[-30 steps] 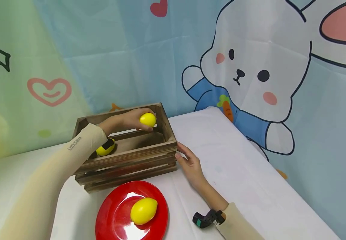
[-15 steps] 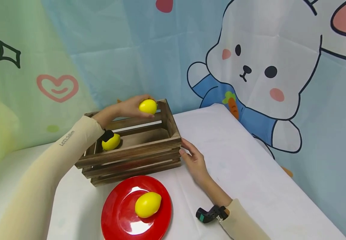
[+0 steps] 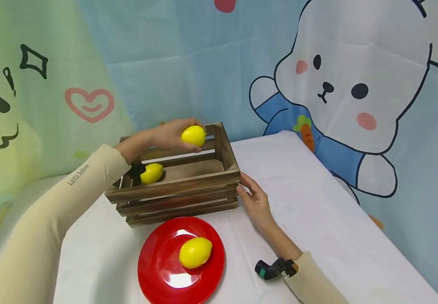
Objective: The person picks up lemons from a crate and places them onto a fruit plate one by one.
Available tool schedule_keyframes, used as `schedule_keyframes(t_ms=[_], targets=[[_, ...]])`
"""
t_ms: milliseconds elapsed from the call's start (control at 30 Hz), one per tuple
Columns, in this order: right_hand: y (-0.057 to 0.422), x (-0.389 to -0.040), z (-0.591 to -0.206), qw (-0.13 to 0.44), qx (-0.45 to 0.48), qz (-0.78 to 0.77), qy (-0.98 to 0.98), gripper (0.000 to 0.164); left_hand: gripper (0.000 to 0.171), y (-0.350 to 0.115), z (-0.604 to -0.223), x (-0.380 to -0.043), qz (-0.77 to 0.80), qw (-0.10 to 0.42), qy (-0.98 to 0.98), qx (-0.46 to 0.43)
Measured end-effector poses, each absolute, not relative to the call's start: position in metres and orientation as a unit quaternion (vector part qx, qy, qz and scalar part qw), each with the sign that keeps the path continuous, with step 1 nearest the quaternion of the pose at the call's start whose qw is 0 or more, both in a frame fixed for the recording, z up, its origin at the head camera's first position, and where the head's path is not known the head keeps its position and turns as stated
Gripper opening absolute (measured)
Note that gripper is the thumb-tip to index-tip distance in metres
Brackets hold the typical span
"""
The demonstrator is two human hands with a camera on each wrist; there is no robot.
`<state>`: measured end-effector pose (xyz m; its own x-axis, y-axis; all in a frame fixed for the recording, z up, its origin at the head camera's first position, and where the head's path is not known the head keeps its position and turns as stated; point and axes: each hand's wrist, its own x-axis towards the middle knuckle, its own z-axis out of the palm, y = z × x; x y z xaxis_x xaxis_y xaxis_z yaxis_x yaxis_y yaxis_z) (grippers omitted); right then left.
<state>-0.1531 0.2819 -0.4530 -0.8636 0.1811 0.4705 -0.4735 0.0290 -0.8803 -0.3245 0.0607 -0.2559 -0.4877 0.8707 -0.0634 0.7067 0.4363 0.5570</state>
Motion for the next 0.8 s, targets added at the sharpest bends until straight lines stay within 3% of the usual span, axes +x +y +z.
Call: schedule_keyframes(t_ms=[467, 800], targets=[[0.276, -0.154, -0.455, 0.246, 0.123, 0.707, -0.651, 0.051, 0.056, 0.045, -0.253, -0.299, 0.285, 0.180, 0.816, 0.470], [0.276, -0.158, -0.454, 0.242, 0.119, 0.700, -0.661, 0.051, 0.058, 0.035, -0.258, -0.283, 0.260, 0.144, 0.804, 0.516]])
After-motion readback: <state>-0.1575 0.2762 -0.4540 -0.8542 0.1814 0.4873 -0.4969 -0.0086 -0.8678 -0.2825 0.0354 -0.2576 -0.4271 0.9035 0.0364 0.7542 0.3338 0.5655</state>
